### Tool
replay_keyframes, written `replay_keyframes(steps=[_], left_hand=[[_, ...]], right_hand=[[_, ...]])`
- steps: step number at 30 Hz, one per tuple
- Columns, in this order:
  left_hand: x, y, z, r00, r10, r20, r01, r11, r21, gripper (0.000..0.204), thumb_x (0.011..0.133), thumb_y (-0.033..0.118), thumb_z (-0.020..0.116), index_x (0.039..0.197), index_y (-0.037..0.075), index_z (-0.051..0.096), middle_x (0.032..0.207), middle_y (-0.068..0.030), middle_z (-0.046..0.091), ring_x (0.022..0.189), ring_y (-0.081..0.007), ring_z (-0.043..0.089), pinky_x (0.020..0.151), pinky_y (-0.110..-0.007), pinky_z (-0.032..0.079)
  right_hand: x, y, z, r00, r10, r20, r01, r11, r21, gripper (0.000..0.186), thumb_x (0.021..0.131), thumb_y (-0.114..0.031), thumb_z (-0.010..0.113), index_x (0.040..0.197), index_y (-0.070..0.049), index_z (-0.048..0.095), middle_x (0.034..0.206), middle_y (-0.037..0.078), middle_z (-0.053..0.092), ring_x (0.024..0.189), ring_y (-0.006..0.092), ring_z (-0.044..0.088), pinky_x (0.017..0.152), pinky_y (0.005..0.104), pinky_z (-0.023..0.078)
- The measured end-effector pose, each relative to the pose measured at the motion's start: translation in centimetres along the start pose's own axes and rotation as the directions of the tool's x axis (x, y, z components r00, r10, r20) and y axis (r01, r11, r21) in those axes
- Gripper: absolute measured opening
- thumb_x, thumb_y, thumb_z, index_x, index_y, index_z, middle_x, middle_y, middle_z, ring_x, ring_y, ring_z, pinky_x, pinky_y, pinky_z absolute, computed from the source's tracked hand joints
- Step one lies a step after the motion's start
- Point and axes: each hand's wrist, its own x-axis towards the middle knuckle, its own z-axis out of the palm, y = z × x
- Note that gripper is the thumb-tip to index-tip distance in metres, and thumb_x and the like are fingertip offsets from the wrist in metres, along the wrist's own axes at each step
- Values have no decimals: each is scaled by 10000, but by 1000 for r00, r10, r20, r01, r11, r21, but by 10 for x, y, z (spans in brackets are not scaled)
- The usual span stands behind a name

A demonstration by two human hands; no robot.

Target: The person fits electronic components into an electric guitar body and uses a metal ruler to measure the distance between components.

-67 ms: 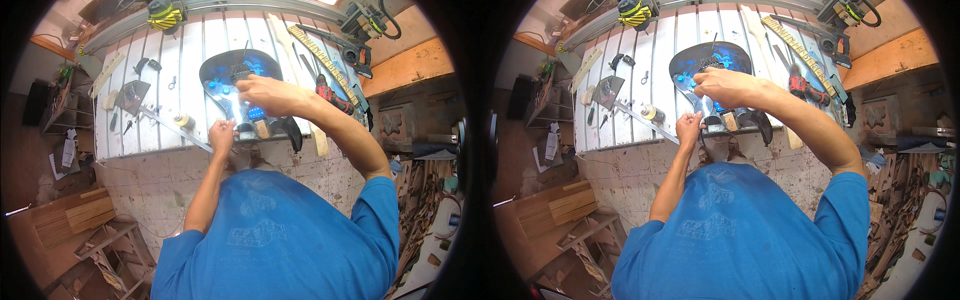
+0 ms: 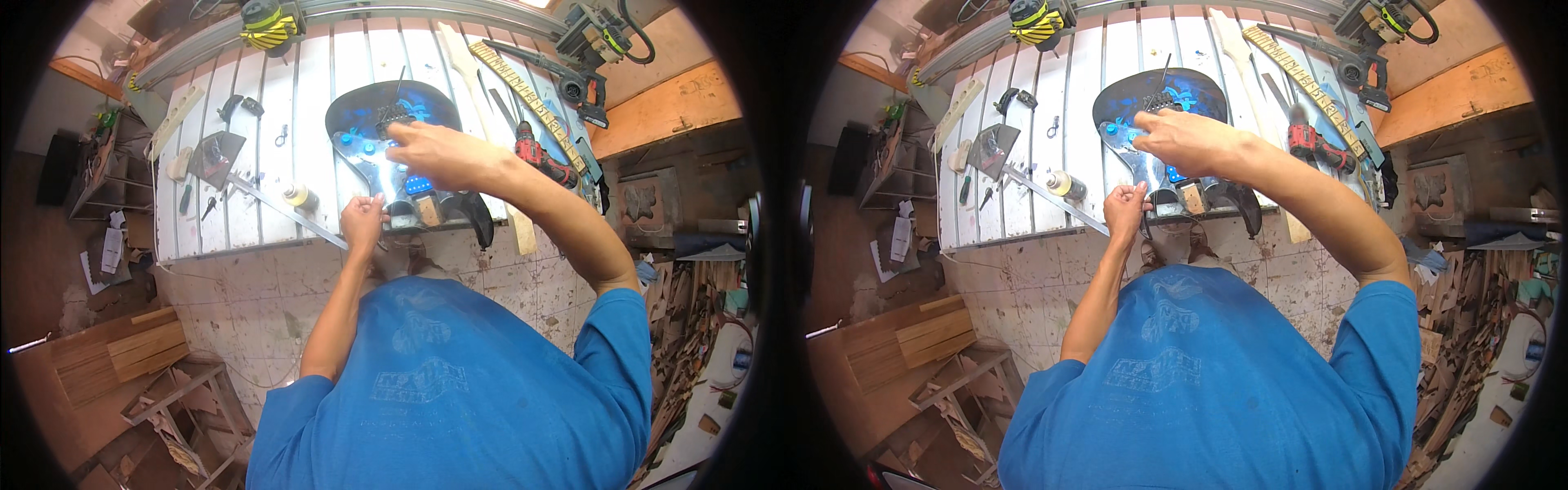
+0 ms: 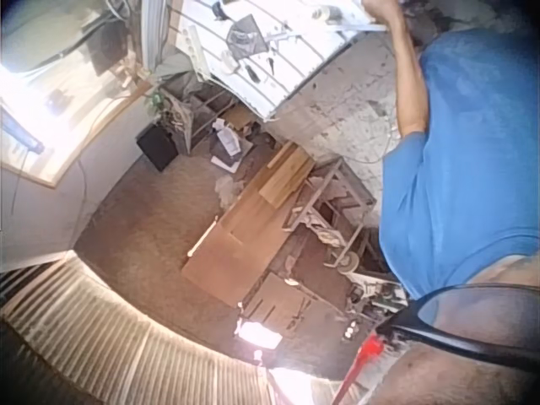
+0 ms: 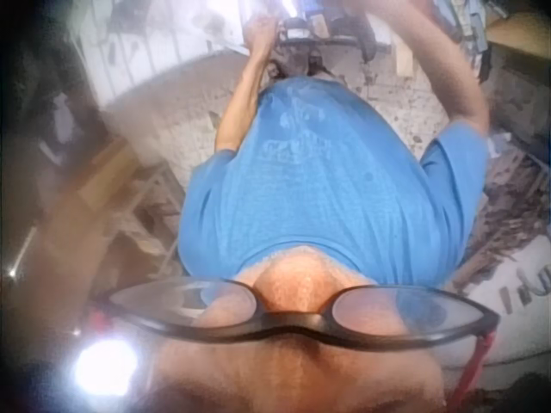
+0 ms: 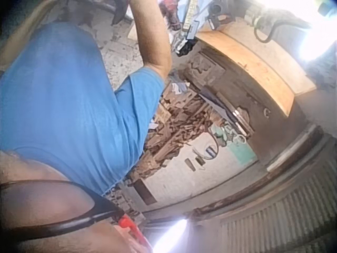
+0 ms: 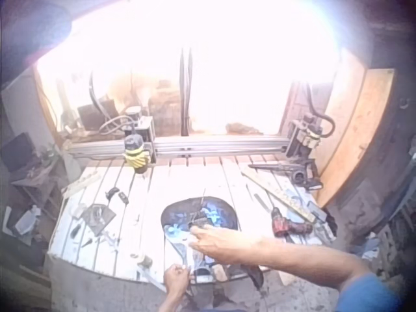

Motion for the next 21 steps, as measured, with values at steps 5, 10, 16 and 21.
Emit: replay_keyframes(steps=[5, 10, 16, 21], left_hand=[[0, 0, 1, 1000, -1, -4, 1, 1000, -7, 299, 946, 279, 773, 929, 2, 662, 772, -93, 745, 641, -141, 728, 576, -257, 515], [6, -8, 2, 1000, 14, -10, -14, 1000, 12, 308, 937, 264, 796, 946, -4, 646, 758, -81, 727, 609, -117, 698, 536, -225, 491], [4, -1, 0, 1000, 0, -7, 0, 999, 34, 290, 934, 248, 794, 939, -2, 647, 740, -77, 723, 600, -122, 706, 501, -222, 468], [5, -3, -2, 1000, -5, -11, 5, 998, 65, 291, 932, 257, 794, 943, 4, 651, 755, -82, 731, 603, -127, 712, 499, -219, 463]], right_hand=[[10, -17, -5, 904, 327, 276, -290, 942, -167, 147, 842, 23, 674, 986, 45, 688, 1094, 252, 648, 917, 378, 748, 720, 430, 610], [-4, -3, -1, 998, 6, 64, -5, 1000, -26, 75, 906, -32, 628, 954, 24, 641, 980, 193, 648, 893, 380, 711, 760, 450, 585], [2, -17, -6, 960, 271, 71, -275, 960, 49, 58, 859, -8, 666, 910, 10, 644, 980, 162, 650, 989, 339, 662, 815, 405, 565], [9, -13, -12, 944, 279, 177, -275, 960, -51, 102, 884, -50, 694, 956, 9, 654, 1023, 160, 625, 999, 343, 656, 834, 410, 560]])
